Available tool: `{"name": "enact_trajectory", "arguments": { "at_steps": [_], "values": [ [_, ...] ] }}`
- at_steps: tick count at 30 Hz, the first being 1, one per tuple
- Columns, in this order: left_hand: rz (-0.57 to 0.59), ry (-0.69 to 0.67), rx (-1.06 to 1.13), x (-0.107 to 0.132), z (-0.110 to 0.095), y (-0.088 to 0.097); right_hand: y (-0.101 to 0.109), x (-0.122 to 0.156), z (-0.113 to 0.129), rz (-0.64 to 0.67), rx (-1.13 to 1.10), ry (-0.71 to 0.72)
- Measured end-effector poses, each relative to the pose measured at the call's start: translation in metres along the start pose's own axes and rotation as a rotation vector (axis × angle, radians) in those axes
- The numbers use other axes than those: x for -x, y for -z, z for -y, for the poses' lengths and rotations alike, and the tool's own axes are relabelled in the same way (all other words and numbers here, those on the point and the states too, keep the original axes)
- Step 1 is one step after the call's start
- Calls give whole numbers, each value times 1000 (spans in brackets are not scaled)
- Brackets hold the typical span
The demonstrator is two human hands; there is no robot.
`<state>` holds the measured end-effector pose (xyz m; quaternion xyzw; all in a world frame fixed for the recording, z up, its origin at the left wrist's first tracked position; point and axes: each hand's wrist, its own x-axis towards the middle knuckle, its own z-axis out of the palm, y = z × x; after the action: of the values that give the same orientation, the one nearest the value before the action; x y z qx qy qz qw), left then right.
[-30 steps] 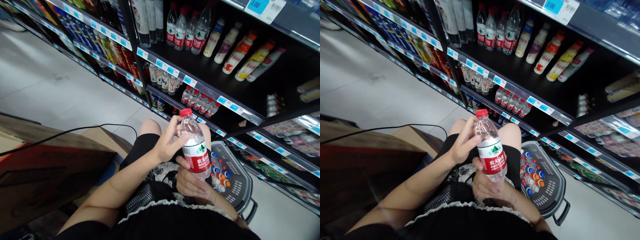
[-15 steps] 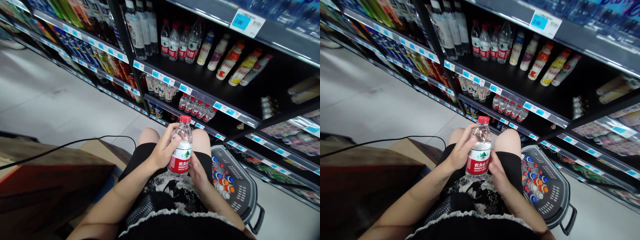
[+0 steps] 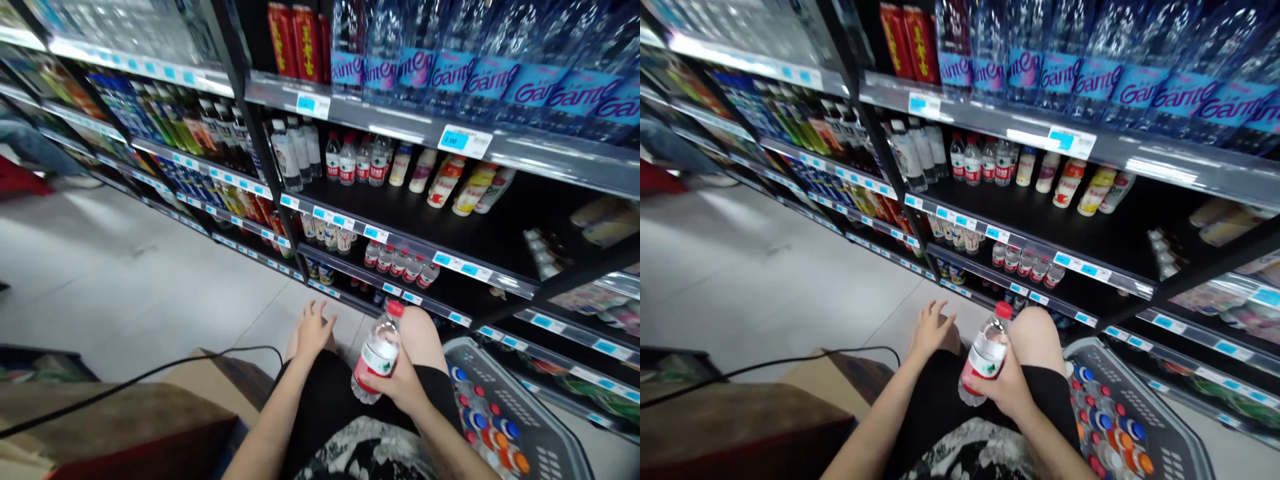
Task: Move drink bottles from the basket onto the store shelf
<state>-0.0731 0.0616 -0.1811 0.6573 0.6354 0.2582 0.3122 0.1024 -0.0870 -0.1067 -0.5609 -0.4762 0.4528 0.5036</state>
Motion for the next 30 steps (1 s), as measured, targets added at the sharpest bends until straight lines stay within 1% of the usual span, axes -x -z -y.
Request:
{"name": "enact_trajectory", "arguments": {
  "at_steps": [1,2,3,4,5,7,9,12,15,17,18,19,21,22,24,27,30],
  "values": [
    [4,87,-174,-6,16,-8,-1,-6,-4,-23,60,-7],
    [28,170,-289,-10,31,-15,-1,-13,-7,-40,115,-4],
    [57,242,-334,-14,43,-21,-2,-20,-8,-56,153,5],
    [89,276,-341,-18,52,-25,-2,-29,-7,-71,168,21],
    [104,282,-347,-22,59,-28,-3,-38,-4,-88,159,48],
    [127,286,-337,-32,65,-30,-5,-61,9,-140,96,120],
    [146,294,-302,-44,65,-28,-10,-90,31,-191,68,205],
    [162,316,-229,-58,62,-23,-25,-146,78,-264,110,335],
    [149,323,-234,-65,61,-22,-47,-215,124,-308,187,462],
    [141,322,-251,-67,61,-22,-64,-265,148,-403,250,516],
    [140,324,-256,-67,61,-22,-73,-290,157,-459,291,517],
    [141,324,-260,-68,61,-22,-81,-314,165,-518,337,479],
    [149,325,-262,-71,60,-20,-99,-361,175,-580,467,411],
    [154,325,-265,-72,60,-19,-107,-382,177,-587,545,373],
    [162,328,-270,-75,61,-17,-121,-419,178,-544,671,289],
    [164,342,-277,-78,63,-16,-135,-461,173,-505,765,190],
    [165,356,-290,-83,68,-17,-141,-489,166,-515,814,211]
  ]
}}
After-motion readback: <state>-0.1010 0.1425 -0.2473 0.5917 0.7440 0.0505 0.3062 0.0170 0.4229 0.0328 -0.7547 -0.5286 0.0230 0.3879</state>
